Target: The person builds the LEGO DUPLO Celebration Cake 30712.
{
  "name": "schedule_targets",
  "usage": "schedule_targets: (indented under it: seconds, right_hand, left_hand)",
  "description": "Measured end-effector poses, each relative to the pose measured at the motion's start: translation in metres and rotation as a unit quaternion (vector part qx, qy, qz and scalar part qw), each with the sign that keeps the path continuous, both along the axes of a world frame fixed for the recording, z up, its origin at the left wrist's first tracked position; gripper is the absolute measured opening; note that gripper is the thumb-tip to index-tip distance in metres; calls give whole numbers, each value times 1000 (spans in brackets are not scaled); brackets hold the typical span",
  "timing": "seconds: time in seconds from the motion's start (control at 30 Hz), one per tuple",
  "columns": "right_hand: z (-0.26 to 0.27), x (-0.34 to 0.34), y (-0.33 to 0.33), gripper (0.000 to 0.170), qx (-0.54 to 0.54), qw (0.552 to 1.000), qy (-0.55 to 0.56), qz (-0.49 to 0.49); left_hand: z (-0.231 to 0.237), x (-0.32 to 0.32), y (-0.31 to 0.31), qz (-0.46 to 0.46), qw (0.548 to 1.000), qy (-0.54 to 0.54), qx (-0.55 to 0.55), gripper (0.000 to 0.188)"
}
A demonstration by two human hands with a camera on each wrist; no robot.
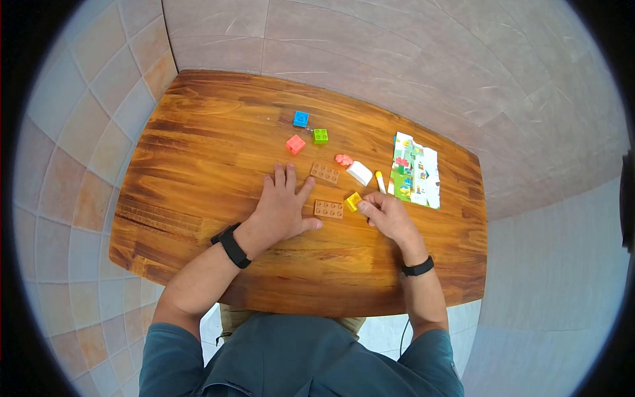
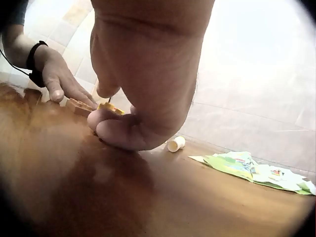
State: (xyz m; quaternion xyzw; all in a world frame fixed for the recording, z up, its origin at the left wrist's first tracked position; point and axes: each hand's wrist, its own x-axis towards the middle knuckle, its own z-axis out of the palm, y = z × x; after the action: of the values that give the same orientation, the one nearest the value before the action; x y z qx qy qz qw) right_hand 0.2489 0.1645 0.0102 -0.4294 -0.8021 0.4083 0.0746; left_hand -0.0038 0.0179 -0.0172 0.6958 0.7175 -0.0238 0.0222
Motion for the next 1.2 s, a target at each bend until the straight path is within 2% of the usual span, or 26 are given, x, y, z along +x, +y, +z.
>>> schedule_targets:
  seconds: [0.07, 0.2, 0.3, 0.4, 0.47, 0.6, 0.7, 0.77, 0.8, 0.87, 0.9, 0.97, 1.0, 1.2]
  right_hand:
    - [4, 1, 0, 38, -38, 999, 9, -8]
    - [-1, 5, 2, 43, -28, 999, 19, 6]
    - [-1, 6, 1, 39, -37, 999, 27, -2]
    - [10, 1, 5, 32, 2, 1000, 23, 21]
    - [30, -10, 4, 22, 151, 986, 43, 51]
    - [68, -60, 16, 19, 185, 979, 20, 85]
    - [56, -110, 35, 24, 243, 962, 15, 123]
    - [32, -141, 51, 32, 338, 931, 83, 112]
    - [25, -153, 55, 32, 341, 929, 84, 116]
    - [18, -173, 60, 38, 376, 920, 22, 107]
    - [15, -179, 64, 38, 377, 919, 23, 110]
    - [10, -186, 70, 38, 323, 934, -86, 128]
    - [7, -186, 72, 38, 323, 934, -87, 129]
    - [0, -161, 79, 38, 268, 952, 19, 146]
  left_hand:
    - [0, 0, 0, -1, 1000, 1, -1, 107]
    - [1, -1, 0, -1, 1000, 1, 0, 106]
    - [3, 0, -1, -1, 1000, 1, 8, 105]
    - [2, 1, -2, 3, 1000, 2, 12, 103]
    - [3, 1, -2, 5, 1000, 1, 11, 103]
    - [7, 0, -2, 0, 1000, -4, -2, 103]
    - [7, 0, -2, 1, 1000, 1, -3, 103]
    - [6, 0, -3, 3, 1000, 3, 1, 103]
    - [6, 0, -3, 2, 1000, 5, 4, 102]
    - [7, 1, -3, 6, 1000, 4, 1, 103]
    - [7, 0, -3, 5, 1000, 4, -5, 103]
    - [8, 0, -2, 7, 1000, 4, -9, 103]
    - [8, 0, -1, 5, 1000, 5, -14, 103]
    - [9, 1, -3, 7, 1000, -5, -10, 103]
